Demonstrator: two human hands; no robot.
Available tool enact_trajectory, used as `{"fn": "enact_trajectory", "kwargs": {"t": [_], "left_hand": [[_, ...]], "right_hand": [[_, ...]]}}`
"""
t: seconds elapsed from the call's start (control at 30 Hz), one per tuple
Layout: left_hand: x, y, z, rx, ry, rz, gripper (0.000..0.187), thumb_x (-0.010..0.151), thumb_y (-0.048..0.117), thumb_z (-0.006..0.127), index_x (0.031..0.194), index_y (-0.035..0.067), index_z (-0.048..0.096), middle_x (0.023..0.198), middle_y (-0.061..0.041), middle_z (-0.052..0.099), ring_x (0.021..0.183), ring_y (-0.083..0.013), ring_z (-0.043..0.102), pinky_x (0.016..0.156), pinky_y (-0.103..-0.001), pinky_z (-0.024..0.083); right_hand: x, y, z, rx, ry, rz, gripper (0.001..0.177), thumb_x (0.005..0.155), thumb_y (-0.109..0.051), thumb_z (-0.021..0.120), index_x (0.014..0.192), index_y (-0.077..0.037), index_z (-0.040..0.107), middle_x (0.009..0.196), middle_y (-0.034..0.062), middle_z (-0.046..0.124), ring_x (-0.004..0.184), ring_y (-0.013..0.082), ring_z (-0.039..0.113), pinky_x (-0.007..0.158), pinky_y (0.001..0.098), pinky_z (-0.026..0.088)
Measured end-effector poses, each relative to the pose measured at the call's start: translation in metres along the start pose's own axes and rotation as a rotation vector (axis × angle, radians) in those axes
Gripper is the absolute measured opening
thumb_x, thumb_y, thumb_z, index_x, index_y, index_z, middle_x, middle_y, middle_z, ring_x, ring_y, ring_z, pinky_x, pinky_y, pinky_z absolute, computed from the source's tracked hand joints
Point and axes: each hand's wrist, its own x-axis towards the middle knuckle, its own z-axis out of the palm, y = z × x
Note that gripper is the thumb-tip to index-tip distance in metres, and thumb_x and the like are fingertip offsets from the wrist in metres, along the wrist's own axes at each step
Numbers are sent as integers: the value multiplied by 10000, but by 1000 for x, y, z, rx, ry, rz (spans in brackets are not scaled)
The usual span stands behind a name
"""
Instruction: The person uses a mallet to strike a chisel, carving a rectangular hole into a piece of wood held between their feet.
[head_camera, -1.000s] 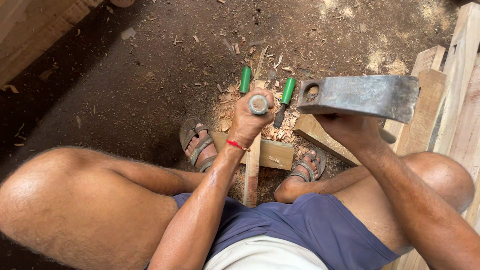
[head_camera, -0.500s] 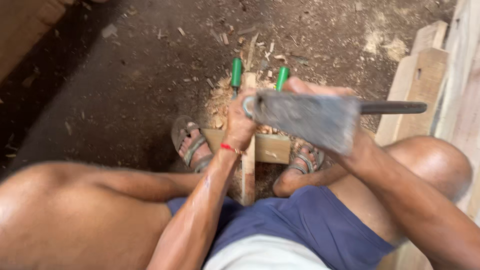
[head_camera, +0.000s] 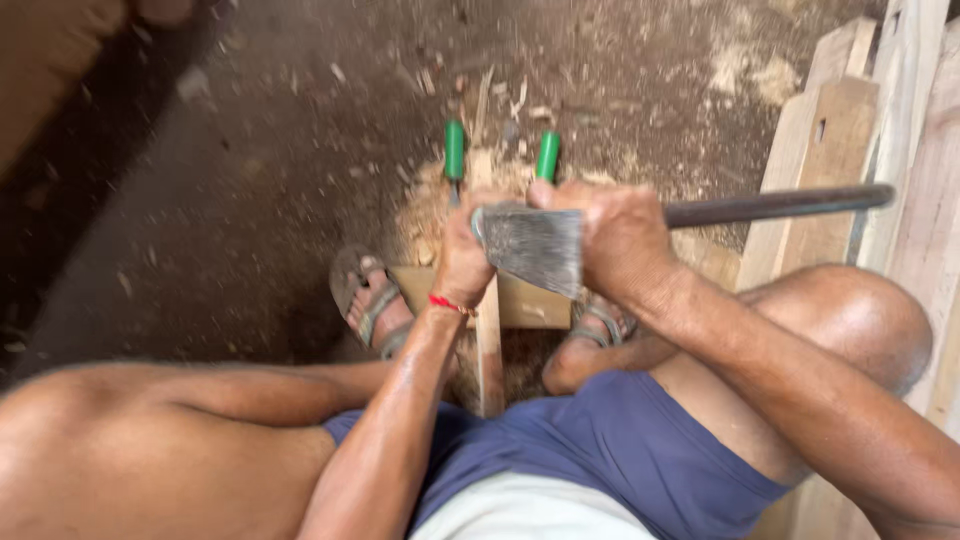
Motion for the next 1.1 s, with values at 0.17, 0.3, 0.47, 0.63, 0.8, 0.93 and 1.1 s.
{"fn": "enact_trajectory", "kwargs": {"t": [0.17, 0.3, 0.47, 0.63, 0.8, 0.93, 1.1], "left_hand": [[3, 2, -1, -8, 9, -6, 241, 851, 14, 811, 1044, 80, 683, 1024, 4, 667, 977, -122, 643, 905, -277, 533], [0, -7, -9, 7, -16, 18, 256, 845, 15, 825, 1045, 80, 680, 1048, 9, 648, 991, -119, 626, 909, -283, 523], [21, -20, -11, 22, -29, -177, 218, 826, 17, 833, 969, 99, 690, 997, 3, 660, 925, -126, 645, 833, -293, 560], [26, 18, -11, 28, -31, 89, 332, 754, -123, 685, 984, 111, 630, 1022, 11, 652, 988, -122, 635, 889, -287, 559], [37, 82, -15, 50, 62, 329, 299, 822, -137, 658, 1008, 91, 610, 1033, -7, 634, 952, -117, 621, 868, -290, 567], [42, 93, -22, 104, 154, 239, 292, 782, -121, 644, 995, 71, 588, 987, -22, 594, 919, -117, 607, 837, -288, 556], [49, 79, -32, 66, 147, 61, 286, 764, -112, 651, 971, 69, 574, 924, -28, 605, 830, -105, 606, 752, -265, 543]], "right_hand": [[-7, 1, -3, 333, 176, 15, 123, 1008, -274, 657, 1041, -156, 657, 744, 37, 663, 612, 201, 676, 521, 332, 548], [-9, 5, 2, 147, 176, -46, 178, 935, -250, 718, 1044, -121, 661, 698, 57, 637, 595, 225, 662, 509, 371, 543], [1, 12, 23, -79, -26, 23, 119, 913, -169, 754, 970, -129, 657, 661, 16, 662, 552, 170, 677, 440, 352, 538], [-19, 36, 12, 413, 274, -96, 227, 948, -244, 725, 1084, -102, 611, 858, 73, 685, 744, 182, 698, 628, 323, 580], [-47, 84, 44, 536, 297, 408, 291, 1032, -351, 718, 1028, -91, 587, 916, 50, 659, 793, 111, 666, 634, 270, 602], [-73, 146, 88, 302, 232, 553, 307, 1116, -395, 666, 1049, -102, 599, 1020, 59, 684, 922, 115, 667, 768, 307, 614], [-108, 167, 100, 628, 174, 823, 333, 1068, -437, 674, 1117, -109, 638, 1105, 45, 735, 1036, 116, 680, 924, 338, 566]]}}
